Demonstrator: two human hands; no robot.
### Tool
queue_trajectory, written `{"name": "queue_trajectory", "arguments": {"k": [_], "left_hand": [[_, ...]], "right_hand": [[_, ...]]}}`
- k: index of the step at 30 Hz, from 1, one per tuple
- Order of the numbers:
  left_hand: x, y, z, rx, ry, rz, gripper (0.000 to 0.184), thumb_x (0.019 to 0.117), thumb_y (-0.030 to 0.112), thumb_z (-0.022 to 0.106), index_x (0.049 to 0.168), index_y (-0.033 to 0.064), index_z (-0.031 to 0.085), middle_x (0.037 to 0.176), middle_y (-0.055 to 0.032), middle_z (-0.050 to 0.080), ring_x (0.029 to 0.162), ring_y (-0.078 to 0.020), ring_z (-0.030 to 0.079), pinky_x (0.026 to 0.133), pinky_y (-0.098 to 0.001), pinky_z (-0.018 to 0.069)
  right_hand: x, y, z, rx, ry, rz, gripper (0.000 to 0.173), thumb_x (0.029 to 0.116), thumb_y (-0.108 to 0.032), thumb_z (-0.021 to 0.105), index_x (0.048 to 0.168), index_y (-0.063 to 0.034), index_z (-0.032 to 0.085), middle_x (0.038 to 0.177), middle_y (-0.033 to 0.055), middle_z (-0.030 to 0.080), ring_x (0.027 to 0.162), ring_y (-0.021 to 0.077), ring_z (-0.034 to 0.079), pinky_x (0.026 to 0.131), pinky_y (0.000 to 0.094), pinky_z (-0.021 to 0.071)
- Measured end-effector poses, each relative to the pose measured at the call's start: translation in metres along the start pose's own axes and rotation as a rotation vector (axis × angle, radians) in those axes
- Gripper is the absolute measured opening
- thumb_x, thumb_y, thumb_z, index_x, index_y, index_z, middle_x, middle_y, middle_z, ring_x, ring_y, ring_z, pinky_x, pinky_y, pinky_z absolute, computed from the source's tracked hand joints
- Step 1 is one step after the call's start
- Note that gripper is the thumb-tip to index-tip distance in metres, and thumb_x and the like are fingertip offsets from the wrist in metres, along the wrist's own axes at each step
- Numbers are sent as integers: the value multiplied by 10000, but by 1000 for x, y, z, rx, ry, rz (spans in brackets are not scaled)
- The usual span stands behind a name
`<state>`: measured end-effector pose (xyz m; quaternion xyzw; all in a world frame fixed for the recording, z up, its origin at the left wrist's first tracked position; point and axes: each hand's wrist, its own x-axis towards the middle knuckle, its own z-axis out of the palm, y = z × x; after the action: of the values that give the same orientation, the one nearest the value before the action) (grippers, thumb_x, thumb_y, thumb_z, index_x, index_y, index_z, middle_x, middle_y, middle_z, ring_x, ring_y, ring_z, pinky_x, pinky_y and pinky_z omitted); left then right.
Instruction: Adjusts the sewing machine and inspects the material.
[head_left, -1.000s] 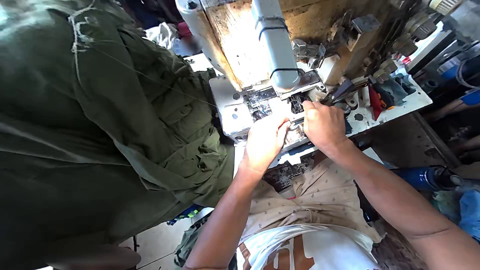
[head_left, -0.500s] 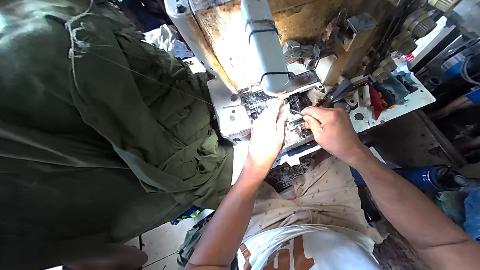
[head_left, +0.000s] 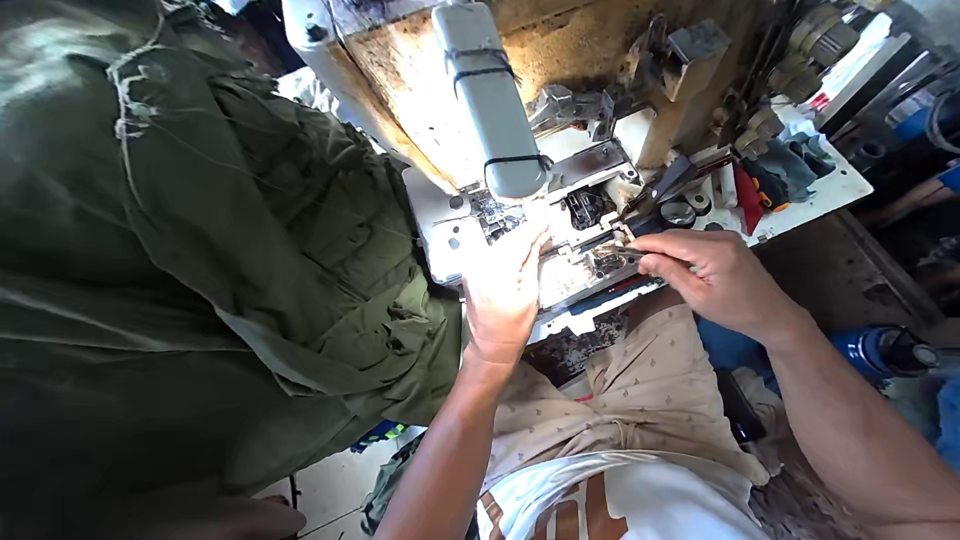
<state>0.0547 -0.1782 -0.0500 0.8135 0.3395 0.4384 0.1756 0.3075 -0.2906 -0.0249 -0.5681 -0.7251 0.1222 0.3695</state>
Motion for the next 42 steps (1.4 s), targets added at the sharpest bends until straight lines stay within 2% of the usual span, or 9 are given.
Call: {"name": "queue_trajectory", "arguments": {"k": [7,13,19,25,30,35,38,40,42], "left_hand": [[7,0,19,-101,152,173,241,993,32,654,1221,22,732,1234,-98,730,1137,-184,710,1022,-367,587],[30,-5,48,-403,59,222,194,1009,-1,603,1160,-38,719,1229,-139,723,1208,-243,678,1059,-404,562],[33,-2,30,-431,-109,-1,195,1057,66,535,1186,22,675,1114,-62,754,1029,-167,737,949,-364,614],[12,11,-1,-555,-162,-95,163,1039,42,565,1142,-10,681,1056,-109,760,941,-250,758,888,-436,649],[-10,37,-20,-644,-184,5,133,983,10,640,1087,-10,720,1029,-119,762,904,-246,753,816,-402,656],[-11,31,-52,-936,-190,-23,144,1025,108,623,1112,43,718,942,-106,758,734,-216,742,680,-374,659],[-2,13,-53,-626,-148,-252,143,1040,104,568,1095,33,679,844,-60,741,590,-130,672,519,-254,582],[6,11,-41,-429,-320,-421,226,1051,186,538,1065,71,732,809,-6,740,555,-69,613,484,-205,501],[17,14,-25,-346,-516,-516,215,1036,262,597,1086,115,745,803,28,739,588,-61,637,544,-224,540]], "right_hand": [[-41,51,-6,-399,128,230,258,1049,-210,584,1231,-111,739,1095,95,714,972,244,703,836,456,591],[-41,75,35,-562,123,75,294,987,-42,595,1191,-174,760,1169,89,691,1155,355,591,932,575,458],[-42,83,42,-549,308,63,219,1022,-254,642,1175,-166,771,1210,60,696,1189,321,581,987,548,426],[-31,48,32,-343,484,-4,191,993,-116,654,1135,-73,774,1162,108,705,1093,273,631,939,451,510],[9,-9,50,-157,209,-183,255,999,-63,607,1221,-77,731,1153,101,696,1087,221,666,922,376,582],[21,-29,80,-20,183,-293,127,988,-95,639,999,-66,763,1008,77,719,990,205,673,839,365,579],[10,-48,88,46,176,-300,165,1003,-67,592,1022,-43,754,1013,94,744,1009,216,700,885,362,588],[4,-65,92,69,182,-356,160,1005,-55,581,1009,-42,741,1000,106,742,986,230,707,873,366,586],[-1,-80,98,75,169,-439,151,1004,-64,594,1001,-47,744,986,111,723,902,236,680,786,363,569]]}}
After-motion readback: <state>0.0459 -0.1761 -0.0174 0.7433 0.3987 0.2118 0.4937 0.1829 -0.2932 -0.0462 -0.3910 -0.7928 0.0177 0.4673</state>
